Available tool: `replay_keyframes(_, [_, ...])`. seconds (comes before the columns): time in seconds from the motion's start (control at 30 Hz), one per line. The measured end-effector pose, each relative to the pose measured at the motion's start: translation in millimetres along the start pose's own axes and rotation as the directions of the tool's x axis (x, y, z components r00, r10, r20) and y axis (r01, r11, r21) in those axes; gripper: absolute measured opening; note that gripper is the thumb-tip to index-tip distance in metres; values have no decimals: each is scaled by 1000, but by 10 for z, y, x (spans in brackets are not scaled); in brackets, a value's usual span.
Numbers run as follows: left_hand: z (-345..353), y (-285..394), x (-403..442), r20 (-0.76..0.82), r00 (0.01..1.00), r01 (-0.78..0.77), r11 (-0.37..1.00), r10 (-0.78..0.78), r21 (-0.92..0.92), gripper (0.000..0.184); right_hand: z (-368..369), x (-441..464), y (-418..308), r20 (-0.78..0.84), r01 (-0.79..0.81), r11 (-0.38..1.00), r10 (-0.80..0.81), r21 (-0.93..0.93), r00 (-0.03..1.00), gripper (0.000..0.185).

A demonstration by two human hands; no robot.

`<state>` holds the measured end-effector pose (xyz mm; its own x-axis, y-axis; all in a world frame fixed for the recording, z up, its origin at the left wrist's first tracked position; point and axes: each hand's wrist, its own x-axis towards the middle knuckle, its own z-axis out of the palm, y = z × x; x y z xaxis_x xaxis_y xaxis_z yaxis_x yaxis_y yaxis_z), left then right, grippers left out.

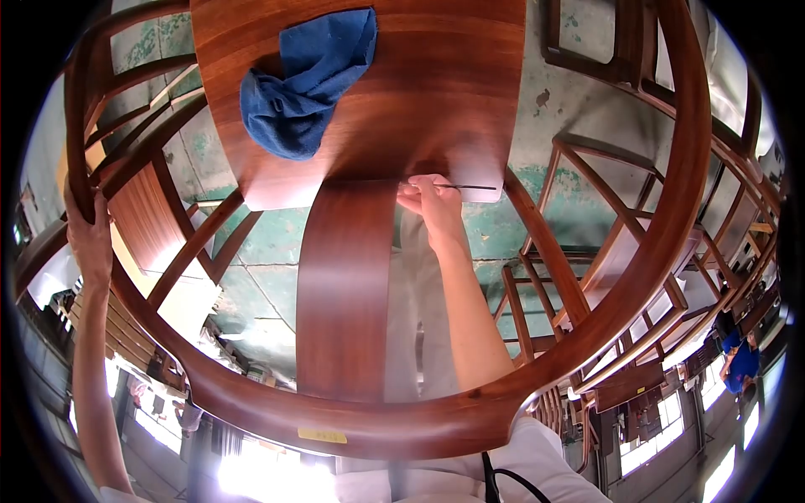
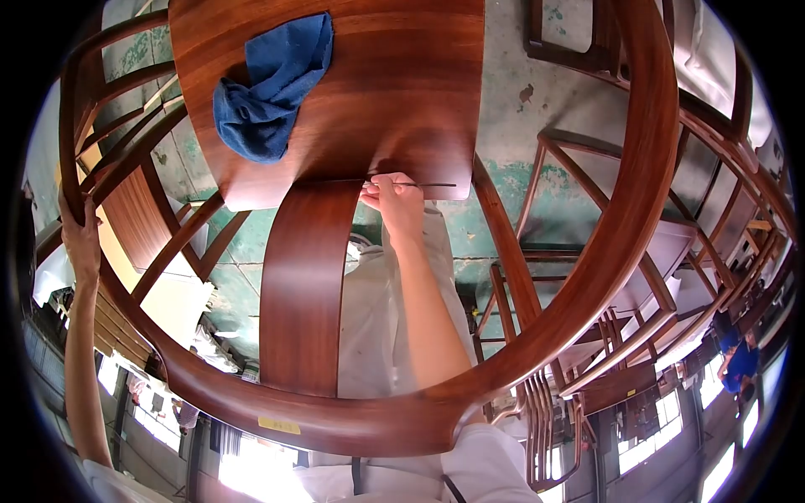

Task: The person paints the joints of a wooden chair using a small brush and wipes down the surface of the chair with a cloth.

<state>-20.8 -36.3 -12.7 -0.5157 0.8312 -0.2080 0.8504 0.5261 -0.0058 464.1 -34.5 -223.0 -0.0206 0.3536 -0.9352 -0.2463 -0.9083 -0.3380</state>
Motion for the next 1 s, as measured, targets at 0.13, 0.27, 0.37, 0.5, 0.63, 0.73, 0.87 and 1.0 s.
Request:
replay_keyframes(0.13, [5, -48, 8, 7, 1000, -10, 1000, 10, -3, 52, 8, 3, -50, 29, 47, 984, -43, -169, 999, 23])
replay_keyframes(0.27, [8, -42, 4, 8, 1000, -7, 1000, 7, 9, 52, 13, 38, -43, 30, 80, 974, -76, -211, 997, 23])
replay_keyframes(0.37, [0, -47, 6, 25, 1000, 12, 1000, -12, 23, 53, -9, 40, -43, 38, 69, 975, -63, -213, 997, 22])
replay_keyframes(0.5, [13, -33, -7, -2, 1000, 1, 1000, -1, -11, 53, 10, 26, -49, 39, 78, 983, -73, -166, 997, 21])
replay_keyframes(0.63, [21, -89, 10, -14, 1000, -27, 1000, 27, -10, 53, 26, 11, -91, 23, 49, 974, -45, -223, 999, 20])
replay_keyframes(0.73, [31, -97, 10, -16, 999, -28, 1000, 28, -15, 52, 10, 29, -51, 33, 65, 980, -60, -187, 998, 21])
replay_keyframes(0.87, [17, -89, 18, -3, 1000, -12, 1000, 12, 6, 52, 5, 5, -66, 33, 49, 980, -44, -193, 998, 21])
replay_keyframes(1.0, [12, -49, 9, -2, 1000, -14, 1000, 14, -9, 52, -2, 2, -35, 42, 74, 987, -68, -142, 997, 20])
